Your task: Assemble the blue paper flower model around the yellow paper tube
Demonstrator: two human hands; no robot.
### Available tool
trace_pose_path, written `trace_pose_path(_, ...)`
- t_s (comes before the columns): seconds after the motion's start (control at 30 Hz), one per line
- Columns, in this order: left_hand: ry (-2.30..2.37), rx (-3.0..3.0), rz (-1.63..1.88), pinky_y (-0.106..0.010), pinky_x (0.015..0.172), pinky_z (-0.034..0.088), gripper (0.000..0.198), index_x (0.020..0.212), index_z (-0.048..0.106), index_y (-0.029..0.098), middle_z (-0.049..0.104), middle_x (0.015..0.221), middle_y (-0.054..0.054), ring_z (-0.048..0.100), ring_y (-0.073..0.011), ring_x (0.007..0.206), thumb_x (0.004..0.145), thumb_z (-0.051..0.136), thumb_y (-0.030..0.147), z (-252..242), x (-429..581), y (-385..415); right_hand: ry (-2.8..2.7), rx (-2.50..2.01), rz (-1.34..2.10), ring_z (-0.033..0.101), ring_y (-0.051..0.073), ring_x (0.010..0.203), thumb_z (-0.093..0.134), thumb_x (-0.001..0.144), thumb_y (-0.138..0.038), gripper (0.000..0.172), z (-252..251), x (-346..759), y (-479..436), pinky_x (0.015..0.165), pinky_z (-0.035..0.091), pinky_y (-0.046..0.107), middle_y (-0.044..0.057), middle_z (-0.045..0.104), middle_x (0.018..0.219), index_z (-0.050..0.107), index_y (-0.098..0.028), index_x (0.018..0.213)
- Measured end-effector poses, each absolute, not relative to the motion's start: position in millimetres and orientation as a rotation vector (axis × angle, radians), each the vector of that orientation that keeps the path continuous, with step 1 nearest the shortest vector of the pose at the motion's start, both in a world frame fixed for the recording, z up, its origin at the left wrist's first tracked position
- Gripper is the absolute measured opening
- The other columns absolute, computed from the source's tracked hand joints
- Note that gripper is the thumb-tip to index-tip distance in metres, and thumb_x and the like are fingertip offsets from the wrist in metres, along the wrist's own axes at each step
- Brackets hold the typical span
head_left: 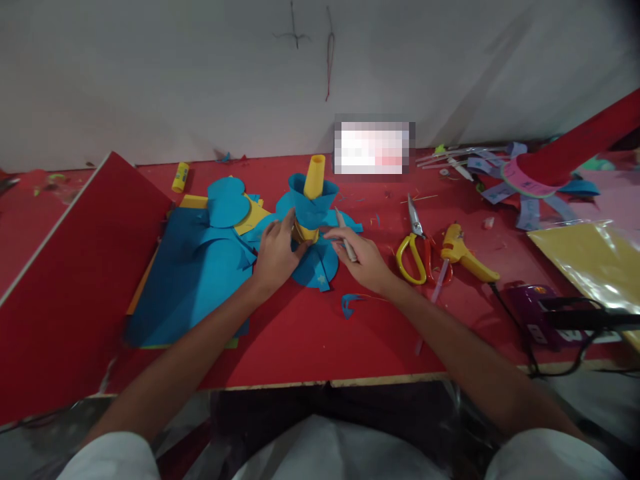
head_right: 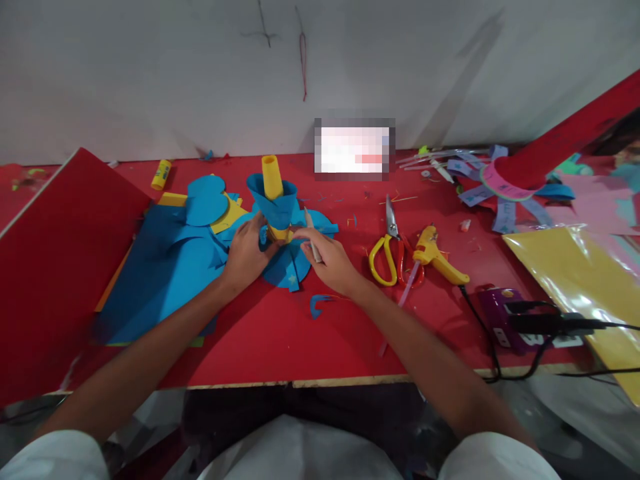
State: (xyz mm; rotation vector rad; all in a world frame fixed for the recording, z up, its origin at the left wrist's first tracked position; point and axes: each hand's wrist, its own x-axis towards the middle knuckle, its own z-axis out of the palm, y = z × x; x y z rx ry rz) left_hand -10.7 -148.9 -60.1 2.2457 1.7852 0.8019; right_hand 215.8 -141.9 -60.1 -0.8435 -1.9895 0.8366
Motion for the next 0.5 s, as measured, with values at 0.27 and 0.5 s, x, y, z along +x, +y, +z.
trace_pose_path(0.27, 1.897, 2.242, 0.713, -0.06, 0.119, 0.038, 0.086, 0.163, 0.026, 0.011, 0.063, 0.141, -0.023, 0.056, -0.0405, 0.136, 0.098, 0.064, 0.054, -61, 0, -146, -1.641, -0.856, 0.915, 0.076, 0.02, 0.09, 0.05, 0.108, -0.048, 0.025, -62, 214, -140, 0.086, 0.061, 0.039, 0.004, 0.078, 0.11, 0.061, -0.03, 0.122)
trace_pose_path(0.5, 1.747, 2.19, 0.763, -0.056, 0.111, 0.046, 0.068, 0.153, 0.042, 0.016, 0.066, 0.133, -0.018, 0.062, -0.0374, 0.126, 0.098, 0.063, 0.049, -53, -16, -135, -1.622, -0.863, 0.813, 0.07, 0.018, 0.078, 0.056, 0.105, -0.05, 0.032, -52, 222, -141, 0.074, 0.057, 0.035, 0.004, 0.076, 0.094, 0.074, -0.027, 0.117)
